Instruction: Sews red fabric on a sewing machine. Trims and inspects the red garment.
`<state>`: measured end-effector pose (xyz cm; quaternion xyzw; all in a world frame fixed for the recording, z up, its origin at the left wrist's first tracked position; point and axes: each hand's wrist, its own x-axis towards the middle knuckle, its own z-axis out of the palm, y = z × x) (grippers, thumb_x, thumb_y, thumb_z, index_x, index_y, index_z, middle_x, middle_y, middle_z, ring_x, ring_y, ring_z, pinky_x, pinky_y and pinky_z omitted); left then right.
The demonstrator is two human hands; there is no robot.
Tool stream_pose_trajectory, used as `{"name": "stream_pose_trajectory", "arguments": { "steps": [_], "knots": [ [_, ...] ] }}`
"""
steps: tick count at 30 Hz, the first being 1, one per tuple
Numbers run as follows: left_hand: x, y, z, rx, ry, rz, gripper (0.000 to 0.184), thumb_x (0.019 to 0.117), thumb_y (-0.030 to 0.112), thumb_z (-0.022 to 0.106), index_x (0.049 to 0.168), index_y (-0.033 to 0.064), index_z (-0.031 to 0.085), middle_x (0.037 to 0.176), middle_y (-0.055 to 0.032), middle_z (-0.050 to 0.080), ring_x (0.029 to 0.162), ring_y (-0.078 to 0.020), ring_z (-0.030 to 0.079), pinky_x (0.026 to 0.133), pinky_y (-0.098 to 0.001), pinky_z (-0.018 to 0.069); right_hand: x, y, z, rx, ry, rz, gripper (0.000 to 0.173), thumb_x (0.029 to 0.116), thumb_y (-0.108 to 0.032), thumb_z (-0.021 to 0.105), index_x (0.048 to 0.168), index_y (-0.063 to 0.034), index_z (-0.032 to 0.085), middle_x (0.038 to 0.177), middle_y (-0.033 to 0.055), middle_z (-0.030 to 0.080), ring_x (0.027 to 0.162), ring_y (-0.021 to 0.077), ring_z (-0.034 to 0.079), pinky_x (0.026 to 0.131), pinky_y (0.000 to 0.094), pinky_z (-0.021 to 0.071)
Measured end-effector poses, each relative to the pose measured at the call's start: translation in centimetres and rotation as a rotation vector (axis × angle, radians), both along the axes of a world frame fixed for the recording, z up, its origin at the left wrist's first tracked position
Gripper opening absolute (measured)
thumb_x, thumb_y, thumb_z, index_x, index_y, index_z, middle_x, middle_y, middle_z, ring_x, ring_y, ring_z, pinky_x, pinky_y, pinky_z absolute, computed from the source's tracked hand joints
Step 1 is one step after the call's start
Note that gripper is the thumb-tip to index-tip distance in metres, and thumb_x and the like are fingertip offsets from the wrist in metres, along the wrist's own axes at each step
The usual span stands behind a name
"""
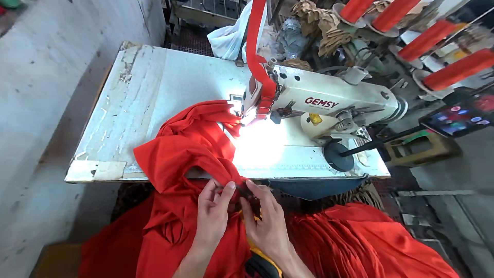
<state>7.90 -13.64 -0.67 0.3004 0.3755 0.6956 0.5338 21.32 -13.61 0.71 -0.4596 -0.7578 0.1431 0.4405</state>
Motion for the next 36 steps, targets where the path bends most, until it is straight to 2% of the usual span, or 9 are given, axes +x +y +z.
{"name": "stream_pose_trajectory", "arguments": {
  "steps": [7, 12, 14, 16, 20, 27, 31, 34, 36],
  "knots": [
    [-0.1, 0.0, -0.6, 0.042, 0.239, 0.018, 0.008, 0.0994, 0.004, 0.060, 0.105, 0.0001, 0.063, 0.095, -0.0041, 0.070, 0.089, -0.0112, 0.070, 0.081, -0.0268, 0.0597, 2.1, 1.2, 0.4, -0.003, 0.111, -0.056, 0.034, 0.1000, -0.016, 0.064, 0.127, 0.0042, 0.060, 0.102, 0.0079, 0.069, 0.081, 0.0022, 0.065, 0.073, 0.0177, 0.0580],
    [-0.3, -0.2, -1.4, -0.005, 0.193, -0.030, 0.010, 0.0999, 0.006, 0.059, 0.107, 0.0007, 0.063, 0.097, -0.0054, 0.070, 0.089, -0.0130, 0.069, 0.080, -0.0283, 0.0594, 3.8, 2.5, 1.3, -0.135, 0.212, 0.041, 0.041, 0.0980, -0.018, 0.068, 0.128, 0.0071, 0.057, 0.096, 0.0039, 0.068, 0.073, 0.0022, 0.063, 0.062, 0.0176, 0.0564],
    [-0.2, -0.3, -1.2, -0.003, 0.179, -0.036, 0.009, 0.1004, 0.007, 0.059, 0.107, 0.0014, 0.062, 0.096, -0.0048, 0.070, 0.087, -0.0124, 0.069, 0.078, -0.0277, 0.0594, 3.7, 2.7, 1.1, -0.217, 0.262, 0.102, 0.035, 0.0966, -0.019, 0.071, 0.122, 0.0034, 0.061, 0.087, -0.0003, 0.067, 0.069, 0.0004, 0.060, 0.058, 0.0163, 0.0521],
    [-0.3, -0.3, -1.2, 0.015, 0.178, -0.031, 0.009, 0.1005, 0.008, 0.060, 0.107, 0.0012, 0.062, 0.096, -0.0052, 0.070, 0.087, -0.0126, 0.069, 0.078, -0.0277, 0.0594, 3.0, 2.6, 0.7, -0.241, 0.225, 0.140, 0.024, 0.0968, -0.018, 0.070, 0.113, 0.0000, 0.070, 0.083, -0.0019, 0.069, 0.067, -0.0016, 0.059, 0.059, 0.0150, 0.0507],
    [-0.4, -0.4, -1.0, 0.012, 0.184, -0.027, 0.010, 0.1000, 0.008, 0.061, 0.108, 0.0011, 0.063, 0.098, -0.0055, 0.070, 0.090, -0.0130, 0.069, 0.080, -0.0278, 0.0589, 1.8, 2.8, -0.2, -0.172, 0.123, 0.168, 0.017, 0.0974, -0.014, 0.067, 0.107, -0.0012, 0.074, 0.095, 0.0030, 0.074, 0.081, 0.0002, 0.066, 0.073, 0.0152, 0.0565],
    [-1.2, -0.2, -1.6, -0.021, 0.113, -0.011, 0.011, 0.0999, 0.009, 0.060, 0.107, 0.0019, 0.062, 0.097, -0.0061, 0.069, 0.088, -0.0146, 0.069, 0.078, -0.0302, 0.0593, 2.5, 2.8, -0.2, -0.070, 0.050, 0.027, 0.015, 0.1016, -0.013, 0.058, 0.105, -0.0008, 0.065, 0.078, -0.0001, 0.065, 0.063, -0.0024, 0.057, 0.058, 0.0126, 0.0497],
    [-2.3, 0.0, -1.2, -0.012, 0.064, -0.007, 0.013, 0.1019, 0.011, 0.056, 0.113, 0.0047, 0.059, 0.099, -0.0037, 0.069, 0.089, -0.0136, 0.069, 0.081, -0.0322, 0.0607, 5.0, 3.1, 0.0, -0.114, 0.235, -0.081, 0.015, 0.1042, -0.013, 0.055, 0.110, -0.0010, 0.060, 0.082, -0.0059, 0.060, 0.065, -0.0068, 0.054, 0.057, 0.0103, 0.0473],
    [-3.9, 1.0, -0.3, 0.026, 0.128, 0.042, 0.011, 0.1026, 0.012, 0.054, 0.110, 0.0046, 0.054, 0.100, -0.0014, 0.065, 0.089, -0.0109, 0.067, 0.079, -0.0308, 0.0592, 7.2, 3.2, -0.3, -0.149, 0.360, -0.140, 0.012, 0.1047, -0.015, 0.055, 0.111, -0.0059, 0.058, 0.082, -0.0097, 0.059, 0.062, -0.0054, 0.053, 0.055, 0.0121, 0.0470],
    [-5.9, 2.1, 0.1, 0.081, 0.269, 0.084, 0.018, 0.1030, 0.015, 0.056, 0.117, 0.0045, 0.058, 0.106, 0.0001, 0.066, 0.098, -0.0106, 0.066, 0.089, -0.0316, 0.0576, 9.0, 2.8, -0.8, -0.172, 0.298, -0.147, 0.013, 0.1045, -0.016, 0.056, 0.109, -0.0045, 0.059, 0.080, -0.0096, 0.060, 0.062, -0.0064, 0.055, 0.056, 0.0115, 0.0493]
  ]
}}
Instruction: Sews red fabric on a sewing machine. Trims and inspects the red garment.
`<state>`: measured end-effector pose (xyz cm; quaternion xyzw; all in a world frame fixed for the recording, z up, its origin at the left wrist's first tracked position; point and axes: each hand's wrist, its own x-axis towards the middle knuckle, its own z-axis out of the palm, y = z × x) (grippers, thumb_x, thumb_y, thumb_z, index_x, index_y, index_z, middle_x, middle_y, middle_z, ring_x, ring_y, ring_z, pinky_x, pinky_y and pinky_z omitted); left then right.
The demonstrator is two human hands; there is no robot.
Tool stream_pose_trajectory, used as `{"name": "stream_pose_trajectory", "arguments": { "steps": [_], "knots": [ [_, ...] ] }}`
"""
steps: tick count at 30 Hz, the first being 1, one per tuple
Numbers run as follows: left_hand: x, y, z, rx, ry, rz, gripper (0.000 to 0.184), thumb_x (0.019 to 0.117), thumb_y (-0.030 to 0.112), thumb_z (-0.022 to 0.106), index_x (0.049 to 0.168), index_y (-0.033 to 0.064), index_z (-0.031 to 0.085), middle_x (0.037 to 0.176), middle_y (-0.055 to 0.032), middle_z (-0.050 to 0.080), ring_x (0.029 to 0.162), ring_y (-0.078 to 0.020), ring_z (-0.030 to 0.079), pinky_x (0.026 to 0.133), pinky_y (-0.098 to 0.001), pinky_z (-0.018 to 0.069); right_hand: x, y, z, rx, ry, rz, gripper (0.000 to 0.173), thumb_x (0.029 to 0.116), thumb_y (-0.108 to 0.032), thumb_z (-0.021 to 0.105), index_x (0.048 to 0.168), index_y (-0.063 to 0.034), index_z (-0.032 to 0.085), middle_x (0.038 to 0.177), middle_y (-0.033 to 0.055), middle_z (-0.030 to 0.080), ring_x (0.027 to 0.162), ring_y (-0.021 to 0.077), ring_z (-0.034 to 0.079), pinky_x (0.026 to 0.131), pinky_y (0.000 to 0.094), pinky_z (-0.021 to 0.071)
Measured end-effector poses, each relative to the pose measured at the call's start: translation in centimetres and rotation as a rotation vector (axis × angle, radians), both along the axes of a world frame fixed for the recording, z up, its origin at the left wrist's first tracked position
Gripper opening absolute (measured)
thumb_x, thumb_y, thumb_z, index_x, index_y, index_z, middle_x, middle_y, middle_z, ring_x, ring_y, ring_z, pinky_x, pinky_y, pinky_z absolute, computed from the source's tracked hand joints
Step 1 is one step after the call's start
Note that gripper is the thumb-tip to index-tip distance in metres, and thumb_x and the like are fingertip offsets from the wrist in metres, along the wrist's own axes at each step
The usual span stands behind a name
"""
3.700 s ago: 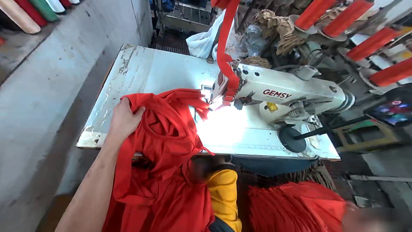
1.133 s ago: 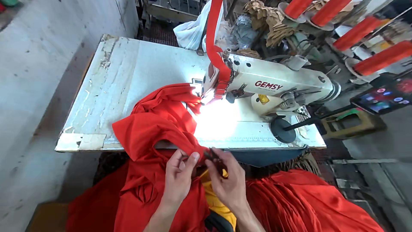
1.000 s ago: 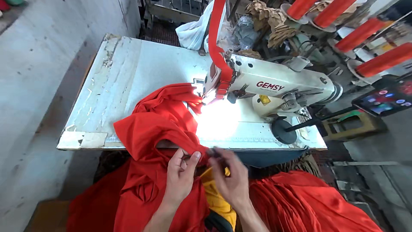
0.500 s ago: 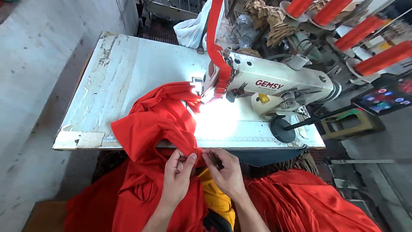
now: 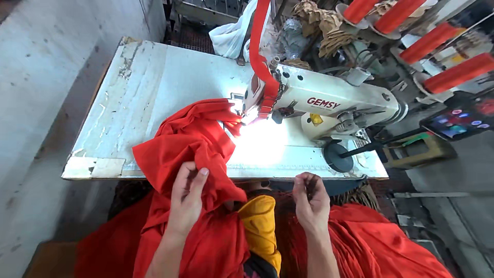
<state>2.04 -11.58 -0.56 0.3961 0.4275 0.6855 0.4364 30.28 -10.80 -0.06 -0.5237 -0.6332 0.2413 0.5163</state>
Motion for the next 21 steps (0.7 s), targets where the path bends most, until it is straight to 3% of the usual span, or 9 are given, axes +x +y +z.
{"name": "stream_pose_trajectory", "arguments": {
  "steps": [2, 4, 6, 9, 13, 15, 17, 18, 21],
  "knots": [
    [-2.1, 1.4, 0.2, 0.045, 0.215, 0.073, 0.013, 0.1046, 0.020, 0.056, 0.115, 0.0143, 0.062, 0.100, 0.0081, 0.068, 0.092, -0.0032, 0.066, 0.086, -0.0256, 0.0574, 2.6, -0.7, -0.9, -0.040, -0.140, 0.058, 0.017, 0.1048, -0.019, 0.057, 0.108, -0.0028, 0.062, 0.078, -0.0085, 0.061, 0.062, -0.0083, 0.055, 0.058, 0.0099, 0.0496],
    [-4.3, 3.4, 0.4, 0.072, 0.420, 0.152, 0.015, 0.1056, 0.019, 0.054, 0.116, 0.0101, 0.059, 0.096, 0.0056, 0.064, 0.086, -0.0016, 0.063, 0.079, -0.0233, 0.0559, 6.0, -1.4, -1.7, -0.098, -0.288, 0.082, 0.021, 0.1052, -0.023, 0.056, 0.109, -0.0033, 0.063, 0.078, -0.0064, 0.061, 0.063, -0.0075, 0.054, 0.059, 0.0109, 0.0489],
    [-6.2, 5.4, 0.1, 0.088, 0.616, 0.208, 0.022, 0.1064, 0.020, 0.054, 0.117, 0.0010, 0.058, 0.094, -0.0028, 0.062, 0.082, -0.0043, 0.060, 0.076, -0.0237, 0.0534, 10.5, -2.4, -2.2, -0.194, -0.398, -0.029, 0.025, 0.1040, -0.023, 0.056, 0.113, 0.0000, 0.064, 0.081, 0.0011, 0.065, 0.065, 0.0007, 0.059, 0.060, 0.0208, 0.0539],
    [-8.1, 7.5, -1.3, 0.056, 0.774, 0.249, 0.023, 0.1073, 0.022, 0.053, 0.115, 0.0004, 0.059, 0.092, -0.0074, 0.062, 0.078, -0.0086, 0.060, 0.073, -0.0270, 0.0532, 18.4, -4.4, -1.9, -0.324, -0.381, -0.422, 0.037, 0.1058, -0.017, 0.051, 0.126, 0.0132, 0.054, 0.095, 0.0244, 0.065, 0.075, 0.0252, 0.064, 0.071, 0.0473, 0.0573],
    [-8.6, 8.1, -3.1, -0.039, 0.863, 0.309, 0.024, 0.1078, 0.024, 0.052, 0.111, 0.0017, 0.058, 0.088, -0.0098, 0.062, 0.076, -0.0155, 0.061, 0.070, -0.0348, 0.0530, 26.4, -6.3, -4.3, -0.197, -0.230, -1.012, 0.044, 0.1061, -0.022, 0.048, 0.135, 0.0109, 0.049, 0.112, 0.0229, 0.062, 0.090, 0.0187, 0.061, 0.085, 0.0390, 0.0543],
    [-8.2, 8.1, -3.2, -0.058, 0.889, 0.323, 0.024, 0.1076, 0.024, 0.052, 0.112, 0.0015, 0.057, 0.087, -0.0105, 0.063, 0.075, -0.0171, 0.062, 0.069, -0.0369, 0.0537, 24.9, -5.7, -4.6, -0.158, -0.244, -0.938, 0.043, 0.1059, -0.021, 0.049, 0.133, 0.0126, 0.050, 0.114, 0.0243, 0.063, 0.095, 0.0214, 0.063, 0.087, 0.0405, 0.0552],
    [-8.0, 7.9, -3.2, -0.066, 0.909, 0.333, 0.024, 0.1077, 0.024, 0.051, 0.114, 0.0020, 0.058, 0.086, -0.0103, 0.063, 0.074, -0.0172, 0.062, 0.067, -0.0370, 0.0535, 18.8, -4.0, -3.5, -0.198, -0.279, -0.663, 0.041, 0.1059, -0.016, 0.051, 0.132, 0.0159, 0.050, 0.118, 0.0299, 0.064, 0.104, 0.0295, 0.066, 0.094, 0.0456, 0.0550],
    [-7.9, 7.9, -3.2, -0.065, 0.908, 0.339, 0.024, 0.1075, 0.024, 0.051, 0.114, 0.0016, 0.058, 0.086, -0.0106, 0.063, 0.075, -0.0170, 0.062, 0.068, -0.0371, 0.0535, 15.1, -2.8, -3.0, -0.210, -0.306, -0.518, 0.040, 0.1057, -0.017, 0.053, 0.130, 0.0139, 0.053, 0.116, 0.0277, 0.066, 0.103, 0.0284, 0.067, 0.093, 0.0450, 0.0565],
    [-7.8, 7.8, -3.2, -0.058, 0.899, 0.354, 0.024, 0.1071, 0.024, 0.053, 0.113, 0.0013, 0.059, 0.087, -0.0107, 0.065, 0.076, -0.0163, 0.064, 0.070, -0.0363, 0.0546, 3.4, 1.0, -2.8, -0.137, -0.344, -0.132, 0.031, 0.1040, -0.017, 0.057, 0.125, 0.0052, 0.063, 0.093, 0.0130, 0.070, 0.075, 0.0138, 0.067, 0.069, 0.0331, 0.0588]
  ]
}}
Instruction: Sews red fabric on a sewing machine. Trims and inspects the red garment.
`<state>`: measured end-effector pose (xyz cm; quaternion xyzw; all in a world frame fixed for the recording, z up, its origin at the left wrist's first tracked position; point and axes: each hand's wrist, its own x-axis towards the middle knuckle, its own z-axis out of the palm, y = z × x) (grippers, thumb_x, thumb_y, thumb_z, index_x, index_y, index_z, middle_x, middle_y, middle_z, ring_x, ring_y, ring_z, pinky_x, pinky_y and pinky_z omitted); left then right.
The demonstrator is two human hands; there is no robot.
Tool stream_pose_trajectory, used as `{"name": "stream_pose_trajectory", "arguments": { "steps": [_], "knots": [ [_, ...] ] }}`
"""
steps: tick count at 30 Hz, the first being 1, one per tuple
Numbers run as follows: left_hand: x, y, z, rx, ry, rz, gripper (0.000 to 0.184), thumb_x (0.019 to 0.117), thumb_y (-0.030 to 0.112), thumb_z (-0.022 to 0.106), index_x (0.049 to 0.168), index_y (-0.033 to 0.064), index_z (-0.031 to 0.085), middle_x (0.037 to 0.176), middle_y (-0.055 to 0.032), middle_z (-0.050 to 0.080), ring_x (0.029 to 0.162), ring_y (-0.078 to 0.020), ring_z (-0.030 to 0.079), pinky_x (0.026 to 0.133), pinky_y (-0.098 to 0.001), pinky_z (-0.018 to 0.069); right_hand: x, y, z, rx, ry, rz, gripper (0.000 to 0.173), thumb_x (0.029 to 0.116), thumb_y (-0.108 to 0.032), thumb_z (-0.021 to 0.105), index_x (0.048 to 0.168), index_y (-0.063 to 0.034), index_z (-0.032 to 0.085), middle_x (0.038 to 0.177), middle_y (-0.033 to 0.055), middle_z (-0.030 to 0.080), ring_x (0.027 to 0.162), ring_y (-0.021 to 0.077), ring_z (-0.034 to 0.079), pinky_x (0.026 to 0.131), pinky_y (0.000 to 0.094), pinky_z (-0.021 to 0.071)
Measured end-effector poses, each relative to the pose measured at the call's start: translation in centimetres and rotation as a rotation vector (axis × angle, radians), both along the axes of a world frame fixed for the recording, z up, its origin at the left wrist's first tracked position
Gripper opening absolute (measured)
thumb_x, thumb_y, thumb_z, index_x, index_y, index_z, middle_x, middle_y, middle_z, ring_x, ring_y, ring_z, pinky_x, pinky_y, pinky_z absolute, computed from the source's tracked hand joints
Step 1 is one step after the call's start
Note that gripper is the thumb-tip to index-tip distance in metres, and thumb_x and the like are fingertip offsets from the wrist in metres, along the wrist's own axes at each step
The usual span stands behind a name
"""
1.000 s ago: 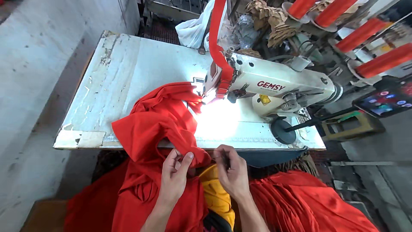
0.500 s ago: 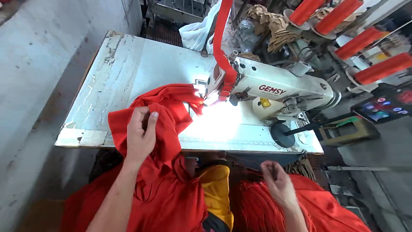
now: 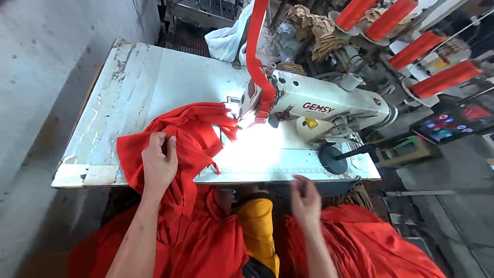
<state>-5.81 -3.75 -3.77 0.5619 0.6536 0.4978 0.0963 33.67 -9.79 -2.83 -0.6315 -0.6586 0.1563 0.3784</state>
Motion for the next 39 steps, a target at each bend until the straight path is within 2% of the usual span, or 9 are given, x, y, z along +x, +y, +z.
{"name": "stream_pose_trajectory", "arguments": {
  "steps": [3, 5, 8, 16, 21, 24, 32, 35, 39],
  "knots": [
    [0.1, 0.1, 0.0, -0.012, 0.004, 0.005, 0.027, 0.1069, 0.024, 0.053, 0.114, -0.0007, 0.059, 0.091, -0.0148, 0.067, 0.080, -0.0215, 0.067, 0.073, -0.0417, 0.0562, -10.0, 2.9, 1.0, -0.065, 0.012, 0.318, 0.034, 0.1017, -0.022, 0.061, 0.127, 0.0005, 0.067, 0.088, 0.0074, 0.073, 0.066, 0.0110, 0.065, 0.062, 0.0309, 0.0577],
    [0.2, 0.0, 0.0, -0.027, 0.001, 0.021, 0.027, 0.1067, 0.026, 0.054, 0.114, 0.0001, 0.059, 0.091, -0.0147, 0.067, 0.080, -0.0225, 0.067, 0.072, -0.0433, 0.0559, -14.5, 4.5, 1.9, -0.243, -0.176, 0.400, 0.043, 0.1024, -0.040, 0.059, 0.131, -0.0086, 0.068, 0.101, 0.0078, 0.076, 0.084, 0.0209, 0.072, 0.076, 0.0433, 0.0604],
    [0.1, 0.1, -0.1, -0.030, -0.010, 0.039, 0.031, 0.1074, 0.030, 0.053, 0.114, 0.0006, 0.061, 0.090, -0.0143, 0.067, 0.078, -0.0224, 0.066, 0.071, -0.0443, 0.0547, -17.4, 5.5, 2.5, -0.346, -0.448, 0.447, 0.035, 0.1041, -0.039, 0.052, 0.120, -0.0121, 0.067, 0.097, 0.0107, 0.074, 0.090, 0.0308, 0.073, 0.073, 0.0526, 0.0566],
    [-2.5, 1.5, 3.2, -0.006, -0.328, 0.025, 0.032, 0.1086, 0.031, 0.051, 0.115, 0.0019, 0.062, 0.096, -0.0073, 0.065, 0.087, -0.0103, 0.062, 0.083, -0.0335, 0.0531, -2.4, -2.3, -0.5, -0.210, -0.114, 0.420, 0.028, 0.1064, -0.030, 0.051, 0.103, -0.0086, 0.069, 0.073, 0.0016, 0.065, 0.064, 0.0112, 0.064, 0.059, 0.0355, 0.0570],
    [-4.7, 3.9, 5.7, 0.098, -0.503, 0.085, 0.027, 0.1082, 0.032, 0.051, 0.119, 0.0092, 0.059, 0.096, 0.0040, 0.063, 0.085, -0.0002, 0.062, 0.081, -0.0237, 0.0537, 15.6, -8.7, -0.2, -0.563, -0.393, -0.316, 0.037, 0.1070, -0.020, 0.049, 0.124, 0.0090, 0.064, 0.107, 0.0331, 0.069, 0.101, 0.0489, 0.068, 0.090, 0.0687, 0.0512],
    [-5.4, 4.7, 4.7, 0.055, -0.482, 0.101, 0.029, 0.1101, 0.034, 0.046, 0.124, 0.0096, 0.054, 0.101, 0.0006, 0.061, 0.086, -0.0014, 0.061, 0.081, -0.0243, 0.0521, 21.9, -11.9, -1.0, -0.821, -0.657, -0.689, 0.045, 0.1062, -0.031, 0.042, 0.130, -0.0010, 0.064, 0.120, 0.0323, 0.068, 0.113, 0.0528, 0.065, 0.090, 0.0739, 0.0481],
    [-5.9, 1.7, 2.6, -0.154, -0.257, 0.111, 0.051, 0.1014, 0.045, 0.061, 0.135, 0.0083, 0.051, 0.121, -0.0087, 0.065, 0.104, -0.0136, 0.066, 0.090, -0.0377, 0.0554, 11.4, -8.1, -3.7, -0.632, -0.497, -0.200, 0.032, 0.1043, -0.032, 0.056, 0.113, -0.0058, 0.072, 0.090, 0.0221, 0.073, 0.085, 0.0434, 0.072, 0.075, 0.0689, 0.0544],
    [-4.1, -1.8, 5.5, -0.096, 0.059, 0.155, 0.062, 0.1002, 0.048, 0.056, 0.138, 0.0007, 0.045, 0.132, -0.0208, 0.057, 0.113, -0.0308, 0.062, 0.091, -0.0495, 0.0530, 7.6, -5.6, -4.6, -0.747, -0.489, -0.067, 0.034, 0.1052, -0.036, 0.055, 0.119, -0.0088, 0.071, 0.100, 0.0195, 0.074, 0.095, 0.0393, 0.072, 0.084, 0.0652, 0.0549],
    [-0.1, -4.4, 7.4, -0.268, 0.271, 0.010, 0.044, 0.0938, 0.030, 0.069, 0.117, -0.0082, 0.064, 0.111, -0.0308, 0.065, 0.097, -0.0448, 0.066, 0.083, -0.0600, 0.0525, 5.9, -4.0, -4.6, -0.841, -0.617, -0.033, 0.047, 0.1062, -0.048, 0.049, 0.129, -0.0129, 0.070, 0.119, 0.0183, 0.073, 0.110, 0.0397, 0.070, 0.093, 0.0647, 0.0536]
  ]
}}
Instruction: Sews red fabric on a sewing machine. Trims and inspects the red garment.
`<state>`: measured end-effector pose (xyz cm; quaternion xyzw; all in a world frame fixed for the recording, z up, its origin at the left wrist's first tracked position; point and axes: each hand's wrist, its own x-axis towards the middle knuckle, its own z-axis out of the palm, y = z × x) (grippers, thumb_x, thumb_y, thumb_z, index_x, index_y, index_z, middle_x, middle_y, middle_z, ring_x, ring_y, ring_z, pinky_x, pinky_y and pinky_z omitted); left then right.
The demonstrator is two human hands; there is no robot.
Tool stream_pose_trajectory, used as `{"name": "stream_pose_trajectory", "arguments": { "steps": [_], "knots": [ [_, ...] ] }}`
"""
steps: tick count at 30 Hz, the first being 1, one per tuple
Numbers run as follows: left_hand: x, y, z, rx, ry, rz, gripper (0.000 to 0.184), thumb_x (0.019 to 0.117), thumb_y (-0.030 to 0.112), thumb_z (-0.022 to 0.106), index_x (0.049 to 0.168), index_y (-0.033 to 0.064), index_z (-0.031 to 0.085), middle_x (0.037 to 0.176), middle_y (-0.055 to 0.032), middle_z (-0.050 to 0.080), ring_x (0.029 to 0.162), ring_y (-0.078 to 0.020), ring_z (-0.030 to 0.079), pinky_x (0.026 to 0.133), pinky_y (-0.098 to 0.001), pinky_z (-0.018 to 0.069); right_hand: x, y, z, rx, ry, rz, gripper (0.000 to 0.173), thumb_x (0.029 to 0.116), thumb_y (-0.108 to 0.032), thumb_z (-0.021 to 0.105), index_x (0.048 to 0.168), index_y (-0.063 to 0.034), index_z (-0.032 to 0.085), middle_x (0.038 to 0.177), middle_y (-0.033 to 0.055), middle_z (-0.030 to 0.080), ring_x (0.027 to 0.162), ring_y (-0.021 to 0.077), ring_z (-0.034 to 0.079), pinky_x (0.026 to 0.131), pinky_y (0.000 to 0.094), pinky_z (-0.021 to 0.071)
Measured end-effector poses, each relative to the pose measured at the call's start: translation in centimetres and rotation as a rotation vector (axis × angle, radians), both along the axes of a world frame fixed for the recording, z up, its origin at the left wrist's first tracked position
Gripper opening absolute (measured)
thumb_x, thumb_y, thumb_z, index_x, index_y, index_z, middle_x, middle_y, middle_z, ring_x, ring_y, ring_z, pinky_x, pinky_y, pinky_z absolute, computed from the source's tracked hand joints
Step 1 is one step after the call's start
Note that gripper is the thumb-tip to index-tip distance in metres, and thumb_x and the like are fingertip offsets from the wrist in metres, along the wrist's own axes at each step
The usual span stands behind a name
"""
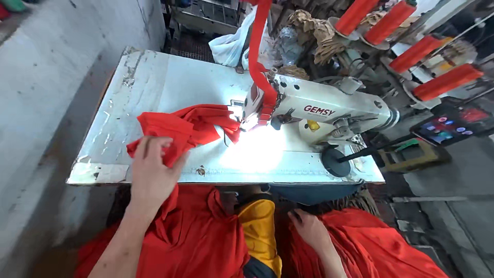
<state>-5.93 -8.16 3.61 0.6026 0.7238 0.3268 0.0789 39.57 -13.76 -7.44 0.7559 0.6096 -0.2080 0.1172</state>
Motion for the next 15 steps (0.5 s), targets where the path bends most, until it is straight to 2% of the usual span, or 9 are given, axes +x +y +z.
{"name": "stream_pose_trajectory", "arguments": {
  "steps": [1, 2, 3, 5, 6, 9, 11, 13, 15],
  "knots": [
    [0.0, 0.2, -0.9, -0.060, 0.057, 0.001, 0.031, 0.0959, 0.025, 0.069, 0.111, -0.0014, 0.070, 0.105, -0.0267, 0.068, 0.095, -0.0433, 0.068, 0.080, -0.0596, 0.0534, -0.1, 0.1, 0.5, 0.021, -0.021, 0.004, 0.047, 0.1064, -0.048, 0.048, 0.130, -0.0137, 0.070, 0.121, 0.0178, 0.072, 0.111, 0.0401, 0.070, 0.093, 0.0650, 0.0533],
    [-0.8, 0.5, -2.1, -0.079, 0.070, -0.016, 0.023, 0.0994, 0.021, 0.065, 0.112, 0.0022, 0.069, 0.108, -0.0222, 0.066, 0.099, -0.0406, 0.066, 0.084, -0.0595, 0.0536, 0.0, 0.0, 1.1, 0.067, -0.034, 0.002, 0.045, 0.1066, -0.046, 0.048, 0.129, -0.0142, 0.070, 0.118, 0.0177, 0.073, 0.108, 0.0409, 0.071, 0.091, 0.0658, 0.0540],
    [-1.6, 0.6, -3.0, -0.048, 0.058, -0.014, 0.020, 0.1013, 0.018, 0.061, 0.111, 0.0020, 0.068, 0.108, -0.0205, 0.065, 0.099, -0.0390, 0.065, 0.085, -0.0594, 0.0534, 0.2, -0.2, 1.7, 0.142, -0.035, -0.005, 0.041, 0.1071, -0.042, 0.049, 0.127, -0.0136, 0.071, 0.110, 0.0187, 0.075, 0.101, 0.0425, 0.072, 0.085, 0.0670, 0.0548],
    [-2.2, 0.3, -2.6, 0.015, 0.009, 0.041, 0.029, 0.1065, 0.020, 0.051, 0.121, -0.0034, 0.061, 0.109, -0.0258, 0.066, 0.097, -0.0431, 0.067, 0.083, -0.0641, 0.0534, 0.8, -0.9, 2.7, 0.315, 0.018, -0.011, 0.035, 0.1085, -0.030, 0.045, 0.127, -0.0098, 0.067, 0.088, 0.0186, 0.074, 0.081, 0.0424, 0.073, 0.070, 0.0659, 0.0554],
    [-1.8, 0.0, -1.9, 0.063, -0.015, 0.071, 0.034, 0.1083, 0.023, 0.046, 0.125, -0.0053, 0.056, 0.105, -0.0275, 0.065, 0.093, -0.0438, 0.067, 0.080, -0.0636, 0.0534, 1.0, -1.4, 3.0, 0.388, 0.099, -0.011, 0.034, 0.1086, -0.024, 0.042, 0.129, -0.0075, 0.064, 0.086, 0.0154, 0.074, 0.077, 0.0378, 0.073, 0.069, 0.0628, 0.0564],
    [1.9, -1.4, 2.4, 0.167, -0.086, 0.080, 0.041, 0.1080, 0.021, 0.041, 0.125, -0.0160, 0.047, 0.096, -0.0330, 0.061, 0.078, -0.0406, 0.062, 0.071, -0.0557, 0.0524, -0.9, -1.6, 3.8, 0.622, 0.384, 0.082, 0.032, 0.1050, -0.014, 0.044, 0.123, -0.0013, 0.067, 0.097, 0.0096, 0.076, 0.085, 0.0227, 0.074, 0.078, 0.0469, 0.0615],
    [4.7, -2.4, 4.2, 0.236, -0.025, -0.057, 0.039, 0.1039, 0.016, 0.045, 0.117, -0.0198, 0.053, 0.082, -0.0291, 0.062, 0.066, -0.0331, 0.060, 0.064, -0.0487, 0.0518, -4.6, -0.9, 4.4, 0.684, 0.466, 0.145, 0.025, 0.1003, -0.011, 0.056, 0.118, -0.0047, 0.073, 0.105, 0.0093, 0.075, 0.091, 0.0205, 0.073, 0.083, 0.0428, 0.0621],
    [5.8, -2.9, 4.0, 0.341, 0.049, -0.203, 0.032, 0.1051, 0.025, 0.049, 0.114, -0.0040, 0.059, 0.079, -0.0143, 0.066, 0.065, -0.0189, 0.063, 0.060, -0.0369, 0.0533, -7.8, 0.0, 5.0, 0.639, 0.491, 0.200, 0.025, 0.0964, -0.011, 0.062, 0.118, -0.0133, 0.075, 0.109, 0.0043, 0.075, 0.092, 0.0187, 0.073, 0.081, 0.0436, 0.0628],
    [4.8, -3.4, 3.6, 0.373, 0.024, -0.273, 0.030, 0.1039, 0.026, 0.055, 0.111, -0.0020, 0.065, 0.088, -0.0146, 0.071, 0.075, -0.0161, 0.068, 0.066, -0.0354, 0.0564, -8.7, 0.7, 5.5, 0.561, 0.487, 0.240, 0.027, 0.0953, -0.013, 0.063, 0.119, -0.0183, 0.075, 0.110, 0.0026, 0.077, 0.091, 0.0207, 0.075, 0.077, 0.0494, 0.0621]
  ]
}}
